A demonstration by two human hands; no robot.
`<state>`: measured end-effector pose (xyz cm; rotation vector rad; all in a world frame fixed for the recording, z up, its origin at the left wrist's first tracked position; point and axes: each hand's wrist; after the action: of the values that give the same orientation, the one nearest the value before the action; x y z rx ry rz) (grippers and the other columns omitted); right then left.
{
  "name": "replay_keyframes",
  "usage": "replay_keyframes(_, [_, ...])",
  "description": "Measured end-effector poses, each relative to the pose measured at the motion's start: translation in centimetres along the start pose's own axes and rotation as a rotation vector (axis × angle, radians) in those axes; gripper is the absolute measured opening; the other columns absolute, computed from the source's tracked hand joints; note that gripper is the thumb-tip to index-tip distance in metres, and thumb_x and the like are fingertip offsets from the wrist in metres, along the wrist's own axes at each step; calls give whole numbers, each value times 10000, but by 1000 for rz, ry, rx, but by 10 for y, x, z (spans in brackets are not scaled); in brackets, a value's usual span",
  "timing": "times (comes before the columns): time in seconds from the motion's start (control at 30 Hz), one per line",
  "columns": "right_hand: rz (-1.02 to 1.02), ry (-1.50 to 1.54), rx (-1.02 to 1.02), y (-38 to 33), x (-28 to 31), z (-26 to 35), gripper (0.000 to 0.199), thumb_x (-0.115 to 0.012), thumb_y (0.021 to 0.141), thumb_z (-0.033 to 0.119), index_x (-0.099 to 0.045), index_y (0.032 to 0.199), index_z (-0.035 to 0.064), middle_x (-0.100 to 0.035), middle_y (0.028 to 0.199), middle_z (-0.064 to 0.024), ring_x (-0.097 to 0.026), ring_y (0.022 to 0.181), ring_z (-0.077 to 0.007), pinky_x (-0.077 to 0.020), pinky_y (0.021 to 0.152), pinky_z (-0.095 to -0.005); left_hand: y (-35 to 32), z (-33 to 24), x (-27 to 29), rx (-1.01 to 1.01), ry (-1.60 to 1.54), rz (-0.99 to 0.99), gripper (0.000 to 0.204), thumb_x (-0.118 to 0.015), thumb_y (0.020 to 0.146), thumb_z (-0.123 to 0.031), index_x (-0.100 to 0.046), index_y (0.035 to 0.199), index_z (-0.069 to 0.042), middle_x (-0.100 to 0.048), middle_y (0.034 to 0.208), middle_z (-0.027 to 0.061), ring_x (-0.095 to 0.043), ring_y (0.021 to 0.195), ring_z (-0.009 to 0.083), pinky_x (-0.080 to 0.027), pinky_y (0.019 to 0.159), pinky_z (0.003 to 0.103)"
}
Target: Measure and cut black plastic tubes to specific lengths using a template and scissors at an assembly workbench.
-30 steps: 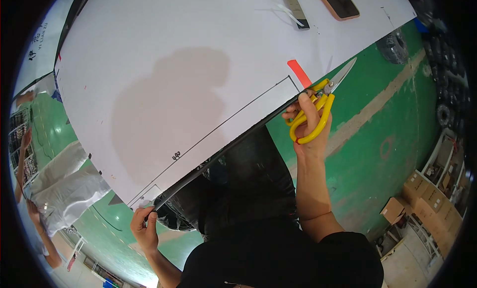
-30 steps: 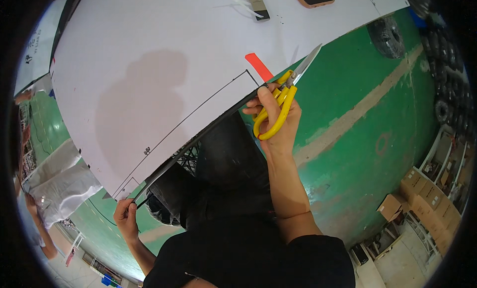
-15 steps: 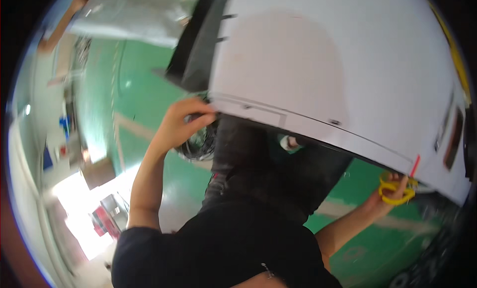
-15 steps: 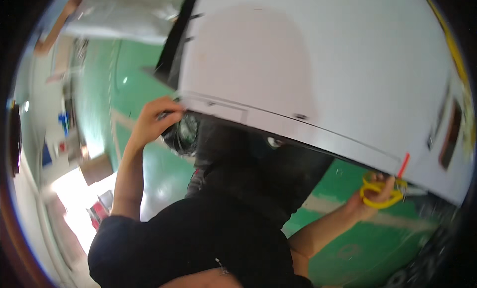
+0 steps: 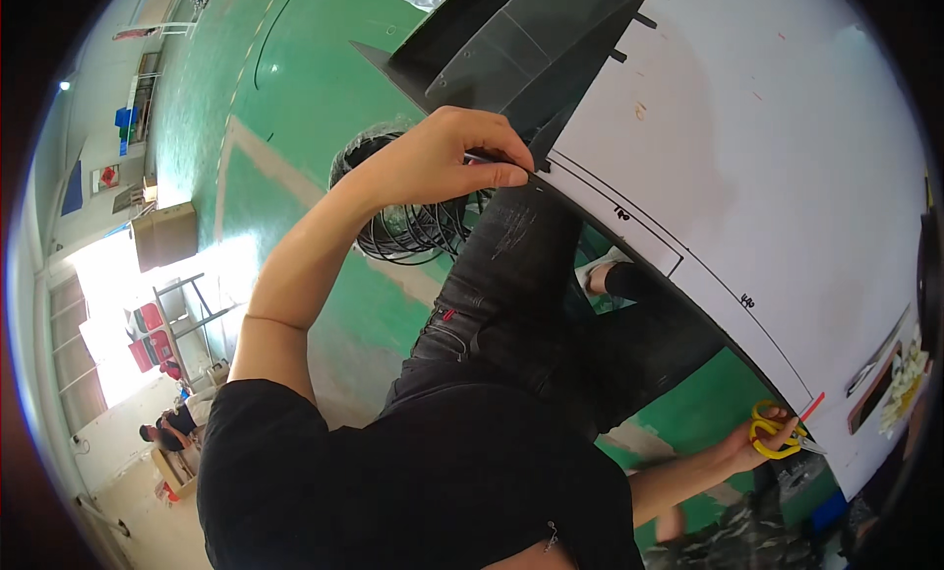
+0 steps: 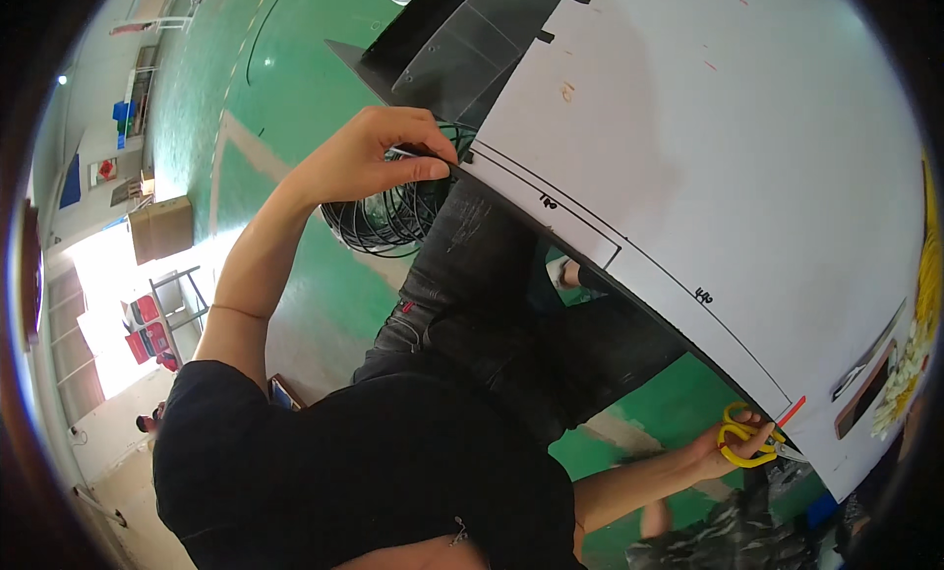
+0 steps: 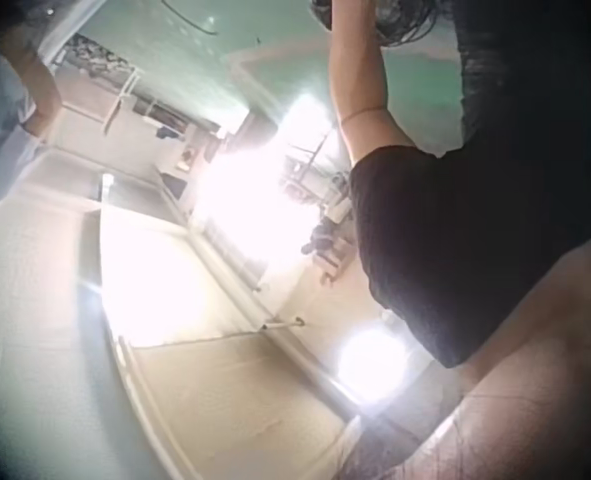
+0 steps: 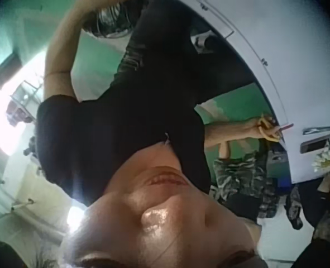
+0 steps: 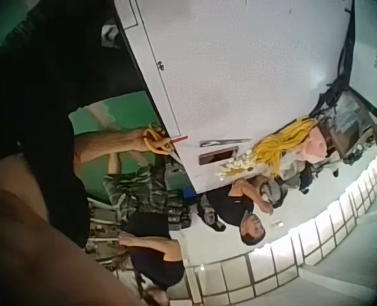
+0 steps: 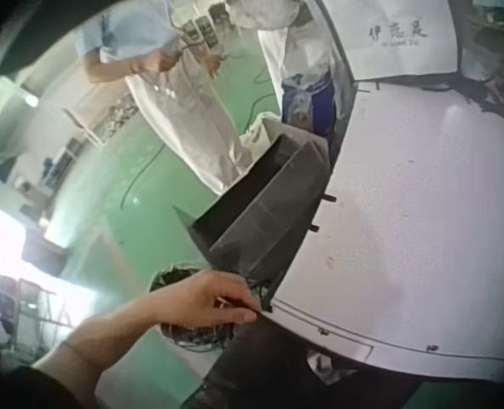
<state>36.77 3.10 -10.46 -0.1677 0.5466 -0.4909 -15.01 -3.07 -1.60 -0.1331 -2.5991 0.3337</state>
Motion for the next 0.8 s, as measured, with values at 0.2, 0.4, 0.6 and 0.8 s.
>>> replay_keyframes(0.2, [66,23,-13,0,-1,1,145,-565,863,126,-575,882,-17,-587,783,-111,-570,705,-177,-509,636,-241,7,4,6,-57,15,96,122,-626,806,-103,-619,888,-13,-562,791,46,-535,738,145,-420,640,242])
replay_keyframes(0.4, [-92,-46,64,-6,-15,1,158,-599,845,157,-553,848,6,-557,756,-81,-535,677,-149,-471,575,-231,12,3,7,-63,1,152,127,-616,815,-108,-601,894,-10,-555,797,39,-524,746,127,-416,648,235])
replay_keyframes(0.6, [187,-239,271,46,-52,77,134,-574,855,158,-516,929,63,-527,774,-45,-479,688,-114,-410,623,-209,9,-10,9,16,-308,-64,118,-586,844,-115,-582,875,-1,-527,766,-22,-467,674,51,-382,584,203])
replay_keyframes(0.8, [338,-891,547,121,-205,103,249,-480,917,295,-541,927,54,-477,747,12,-439,619,-56,-364,532,-188,74,-37,-7,54,-637,-207,200,-608,829,-188,-605,880,5,-530,691,-18,-461,596,35,-366,523,170])
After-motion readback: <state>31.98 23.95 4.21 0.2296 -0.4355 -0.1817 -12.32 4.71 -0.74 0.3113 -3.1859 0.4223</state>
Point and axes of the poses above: each hand's wrist, its own y-axis towards the middle knuckle, its own x-axis out of the back of the hand, z = x × y
